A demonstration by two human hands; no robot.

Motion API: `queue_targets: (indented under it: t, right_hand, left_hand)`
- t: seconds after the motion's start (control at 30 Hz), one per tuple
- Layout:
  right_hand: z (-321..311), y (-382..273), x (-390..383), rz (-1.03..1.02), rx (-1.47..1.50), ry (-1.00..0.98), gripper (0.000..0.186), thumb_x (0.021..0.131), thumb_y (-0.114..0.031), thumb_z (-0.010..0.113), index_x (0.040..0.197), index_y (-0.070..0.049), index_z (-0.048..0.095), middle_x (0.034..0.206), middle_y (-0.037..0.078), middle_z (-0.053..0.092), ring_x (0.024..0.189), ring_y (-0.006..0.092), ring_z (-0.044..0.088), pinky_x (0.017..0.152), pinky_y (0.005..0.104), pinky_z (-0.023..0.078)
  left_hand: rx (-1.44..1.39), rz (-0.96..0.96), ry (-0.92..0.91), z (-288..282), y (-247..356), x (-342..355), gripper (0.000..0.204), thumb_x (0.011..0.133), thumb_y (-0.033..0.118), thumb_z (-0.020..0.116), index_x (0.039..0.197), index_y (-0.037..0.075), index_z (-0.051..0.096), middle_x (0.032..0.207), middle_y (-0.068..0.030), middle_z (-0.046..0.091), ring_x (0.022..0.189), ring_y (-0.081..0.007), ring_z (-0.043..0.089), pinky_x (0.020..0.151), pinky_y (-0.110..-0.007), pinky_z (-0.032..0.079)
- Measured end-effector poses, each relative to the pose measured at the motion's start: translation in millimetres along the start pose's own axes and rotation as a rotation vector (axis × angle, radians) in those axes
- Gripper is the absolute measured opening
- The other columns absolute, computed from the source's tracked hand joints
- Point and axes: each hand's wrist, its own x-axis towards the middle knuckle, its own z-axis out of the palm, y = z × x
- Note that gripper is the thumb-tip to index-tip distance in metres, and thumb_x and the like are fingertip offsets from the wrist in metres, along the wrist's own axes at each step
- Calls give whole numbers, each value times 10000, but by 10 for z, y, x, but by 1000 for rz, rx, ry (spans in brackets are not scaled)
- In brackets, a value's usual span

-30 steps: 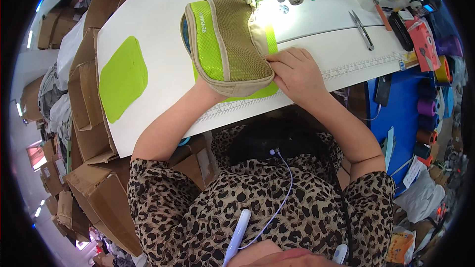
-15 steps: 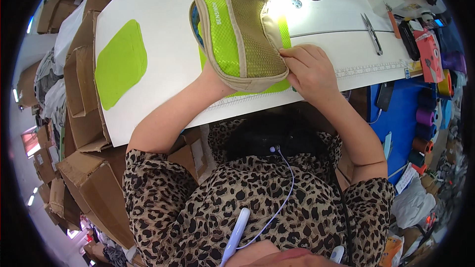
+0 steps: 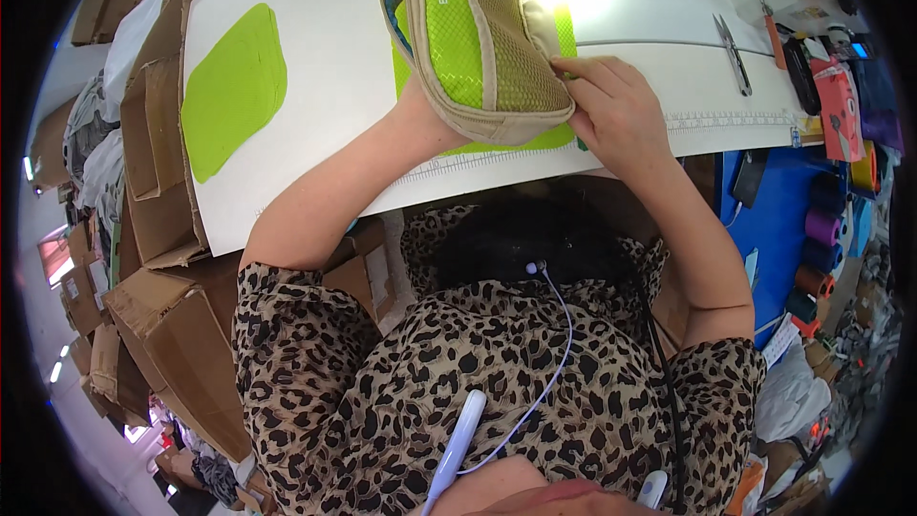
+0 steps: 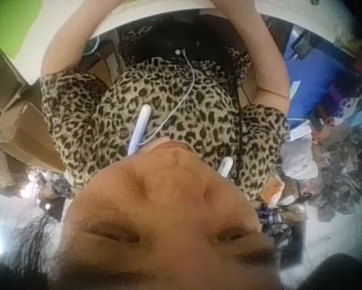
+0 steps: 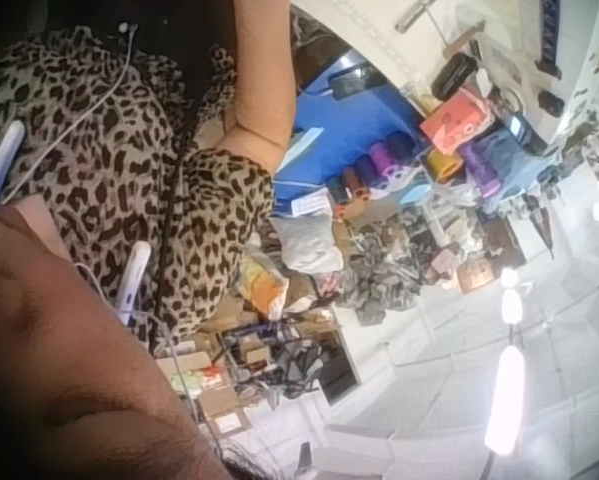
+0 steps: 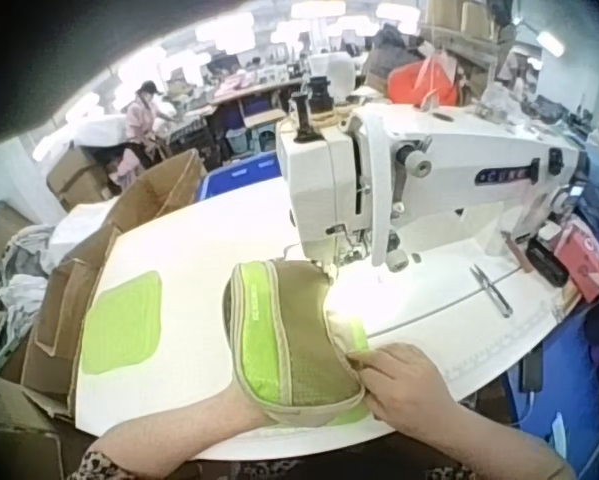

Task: Sewing a neon green mesh pouch using an industrial sewing machine.

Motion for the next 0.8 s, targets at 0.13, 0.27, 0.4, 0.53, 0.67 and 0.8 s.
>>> queue_targets:
  t: [0.13, 0.27, 0.4, 0.53, 0.67, 0.8]
  right_hand:
    - [30, 56, 34, -23, 6, -15, 252, 707, -108, 755, 937, -66, 660, 1120, 18, 690, 1026, 220, 635, 902, 369, 509]
    - [89, 173, 49, -64, -9, -14, 264, 694, -108, 756, 941, -83, 665, 1107, 5, 692, 1007, 212, 636, 893, 362, 512]
    - [131, 231, 67, -94, -21, -3, 267, 689, -100, 751, 945, -81, 675, 1068, 2, 692, 979, 210, 636, 880, 361, 513]
    - [124, 272, 97, -3, 2, 35, 253, 707, -106, 734, 957, -93, 696, 945, 5, 673, 934, 213, 632, 823, 372, 520]
    - [127, 293, 213, -15, 28, -1, 181, 724, -129, 730, 895, -96, 682, 905, 15, 654, 920, 228, 634, 787, 375, 531]
    - [169, 289, 282, -20, -25, -8, 121, 741, -160, 723, 809, -95, 647, 860, 18, 627, 885, 223, 630, 760, 366, 539]
  left_hand:
    - [-196, -39, -55, -226, 265, -96, 605, 834, 350, 808, 1360, 141, 594, 1296, -63, 634, 1157, -222, 619, 989, -355, 507]
    - [-204, 215, -394, -598, 872, -259, 366, 717, 242, 791, 1000, 59, 647, 1007, -82, 652, 950, -267, 662, 806, -387, 552]
    - [278, 577, -95, -689, 1006, -126, 237, 788, 170, 716, 1006, 103, 650, 1174, -19, 636, 1095, -210, 615, 884, -365, 500]
    - [738, 523, -3, -389, 652, 306, 284, 801, 152, 636, 1082, 149, 600, 1121, 21, 575, 1140, -123, 561, 989, -344, 407]
    - [655, 521, 28, -459, 562, 392, 211, 802, 141, 658, 1008, 150, 618, 955, 15, 606, 969, -150, 609, 933, -339, 429]
    - [584, 412, 62, -514, 529, 399, 74, 817, 149, 664, 827, 124, 595, 762, 2, 617, 793, -175, 643, 871, -351, 450]
